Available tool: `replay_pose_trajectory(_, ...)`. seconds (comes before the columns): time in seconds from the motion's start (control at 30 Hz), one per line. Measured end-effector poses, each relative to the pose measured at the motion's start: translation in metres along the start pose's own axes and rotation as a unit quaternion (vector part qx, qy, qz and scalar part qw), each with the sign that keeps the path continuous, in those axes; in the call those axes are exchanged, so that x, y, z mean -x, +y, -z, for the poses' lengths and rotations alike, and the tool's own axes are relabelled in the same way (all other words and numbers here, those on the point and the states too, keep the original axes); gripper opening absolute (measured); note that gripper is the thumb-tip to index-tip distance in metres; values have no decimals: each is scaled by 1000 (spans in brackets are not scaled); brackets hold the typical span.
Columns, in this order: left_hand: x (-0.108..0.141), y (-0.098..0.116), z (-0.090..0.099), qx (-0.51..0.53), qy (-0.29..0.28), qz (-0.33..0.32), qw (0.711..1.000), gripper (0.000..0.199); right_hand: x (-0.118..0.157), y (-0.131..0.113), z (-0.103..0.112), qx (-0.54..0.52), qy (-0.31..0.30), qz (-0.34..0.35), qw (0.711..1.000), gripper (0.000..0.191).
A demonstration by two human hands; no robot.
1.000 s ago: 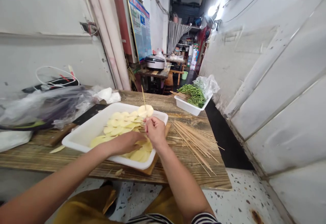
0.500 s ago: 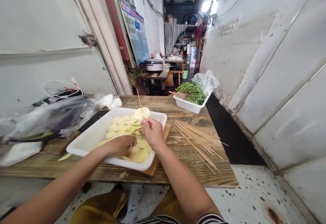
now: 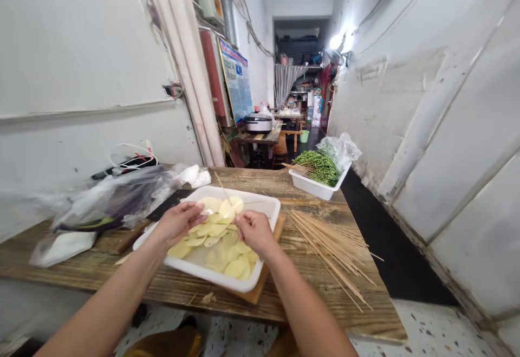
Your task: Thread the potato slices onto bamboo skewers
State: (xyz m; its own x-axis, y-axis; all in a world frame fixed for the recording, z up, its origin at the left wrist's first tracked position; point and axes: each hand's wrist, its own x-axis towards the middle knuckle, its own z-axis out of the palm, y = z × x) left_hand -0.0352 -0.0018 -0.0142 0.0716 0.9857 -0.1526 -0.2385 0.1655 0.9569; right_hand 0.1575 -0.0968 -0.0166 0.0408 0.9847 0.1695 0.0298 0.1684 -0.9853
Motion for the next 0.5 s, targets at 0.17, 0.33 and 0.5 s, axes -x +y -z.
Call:
replay_pose_trajectory(0.17,-7,-2,7,72,126,-95,985,25,6,-5,-5,72,-154,-86,982,18)
replay_pose_trajectory(0.33,-6,-2,9,135,151,-109,973,27,7,3,-12,110,-124,-36,986,18)
replay_pose_trajectory(0.5,-5,-2,6,139,132,-104,976,26,6,3,-13,119,-115,-34,986,19)
